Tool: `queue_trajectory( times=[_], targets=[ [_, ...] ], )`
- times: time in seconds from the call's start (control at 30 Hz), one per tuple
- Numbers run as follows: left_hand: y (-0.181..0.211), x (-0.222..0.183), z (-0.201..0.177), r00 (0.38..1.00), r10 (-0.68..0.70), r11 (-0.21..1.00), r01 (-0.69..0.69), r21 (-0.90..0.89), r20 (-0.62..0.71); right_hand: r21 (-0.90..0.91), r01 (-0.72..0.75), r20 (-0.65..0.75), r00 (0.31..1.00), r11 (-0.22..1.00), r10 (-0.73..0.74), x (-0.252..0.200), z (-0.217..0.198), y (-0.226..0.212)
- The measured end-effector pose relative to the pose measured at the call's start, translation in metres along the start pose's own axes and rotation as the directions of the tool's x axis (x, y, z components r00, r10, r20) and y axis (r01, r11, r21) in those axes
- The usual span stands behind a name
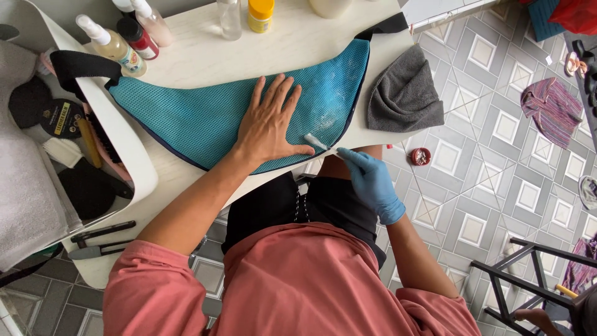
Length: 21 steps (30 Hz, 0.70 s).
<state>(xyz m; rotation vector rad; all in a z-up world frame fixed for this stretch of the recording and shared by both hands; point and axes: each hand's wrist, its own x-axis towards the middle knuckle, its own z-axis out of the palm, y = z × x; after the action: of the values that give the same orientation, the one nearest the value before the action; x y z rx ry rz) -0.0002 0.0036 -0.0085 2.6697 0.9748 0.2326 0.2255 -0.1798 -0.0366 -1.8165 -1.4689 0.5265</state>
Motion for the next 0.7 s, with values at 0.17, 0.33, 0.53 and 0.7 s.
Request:
queue_trajectory(
  times=[0.17, 0.33, 0.53, 0.7],
  targets=[
    [0.003, -0.003, 0.002, 0.999, 0.042, 0.999, -0.042, -0.015, 0.028, -0.16, 0.036, -0.128, 0.99, 0.986, -0.057, 0.016, -0.016, 0.031],
    [0.004, -0.004, -0.007, 0.996, 0.013, 1.0, -0.012, -0.021, 0.09, -0.098, 0.047, 0.01, 0.999, 0.994, -0.046, 0.003, -0.002, 0.016],
    [0.006, -0.003, -0.008, 0.994, 0.005, 1.0, -0.003, -0.021, 0.108, -0.242, 0.09, -0.026, 0.995, 0.966, -0.1, 0.008, -0.011, 0.022],
    [0.005, -0.004, -0.009, 0.994, 0.02, 0.998, -0.014, -0.056, 0.109, -0.183, 0.122, 0.088, 0.99, 0.976, -0.107, 0.003, -0.022, 0.008]
  ],
)
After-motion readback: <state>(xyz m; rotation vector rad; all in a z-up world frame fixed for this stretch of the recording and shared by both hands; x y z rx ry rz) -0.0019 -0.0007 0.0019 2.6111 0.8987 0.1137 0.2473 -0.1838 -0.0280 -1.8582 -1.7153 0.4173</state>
